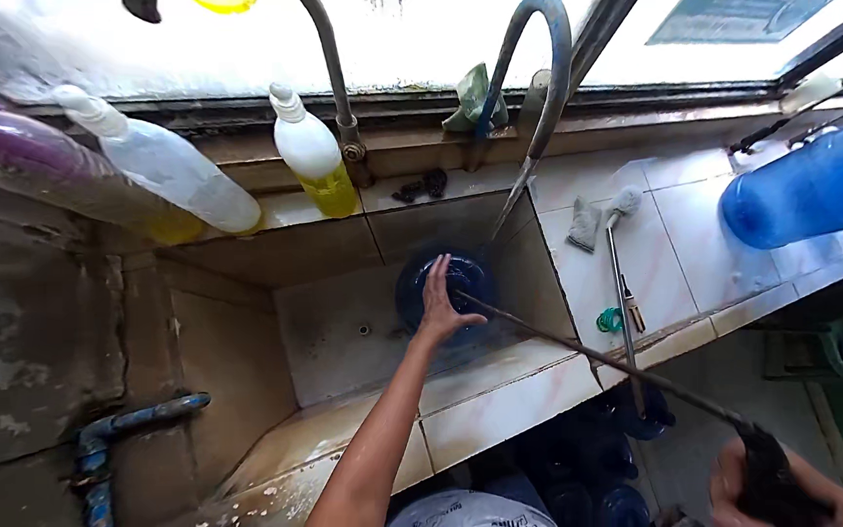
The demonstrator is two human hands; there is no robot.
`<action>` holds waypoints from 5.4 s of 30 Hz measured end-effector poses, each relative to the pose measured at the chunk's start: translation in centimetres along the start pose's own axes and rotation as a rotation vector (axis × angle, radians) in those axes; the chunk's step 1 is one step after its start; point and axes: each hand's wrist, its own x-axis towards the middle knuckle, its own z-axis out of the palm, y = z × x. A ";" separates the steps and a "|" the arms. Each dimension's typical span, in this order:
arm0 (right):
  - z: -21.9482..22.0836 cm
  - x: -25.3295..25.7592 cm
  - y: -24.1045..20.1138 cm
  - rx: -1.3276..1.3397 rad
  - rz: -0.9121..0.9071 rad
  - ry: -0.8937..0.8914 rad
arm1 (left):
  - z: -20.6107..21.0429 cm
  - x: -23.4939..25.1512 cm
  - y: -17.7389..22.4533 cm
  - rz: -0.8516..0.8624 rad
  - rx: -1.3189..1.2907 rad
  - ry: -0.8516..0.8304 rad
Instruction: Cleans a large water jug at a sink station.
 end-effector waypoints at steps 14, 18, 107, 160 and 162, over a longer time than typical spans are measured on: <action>8.4 16.0 4.7 -0.662 -0.370 0.074 | -1.8 0.5 -5.8 -0.034 -0.223 -0.016; 10.7 16.8 7.1 -0.575 -0.329 0.120 | 0.9 -1.2 -6.9 -0.011 -0.032 0.316; 6.2 32.5 11.0 -0.644 0.049 -0.582 | 1.3 2.3 -4.9 -0.027 -0.038 -0.067; 6.7 32.0 17.5 -0.417 -0.394 -0.391 | 6.4 0.9 -6.5 0.027 0.107 0.501; 6.6 32.7 16.1 -0.468 -0.318 -0.476 | 5.5 1.5 -6.8 0.061 0.123 0.472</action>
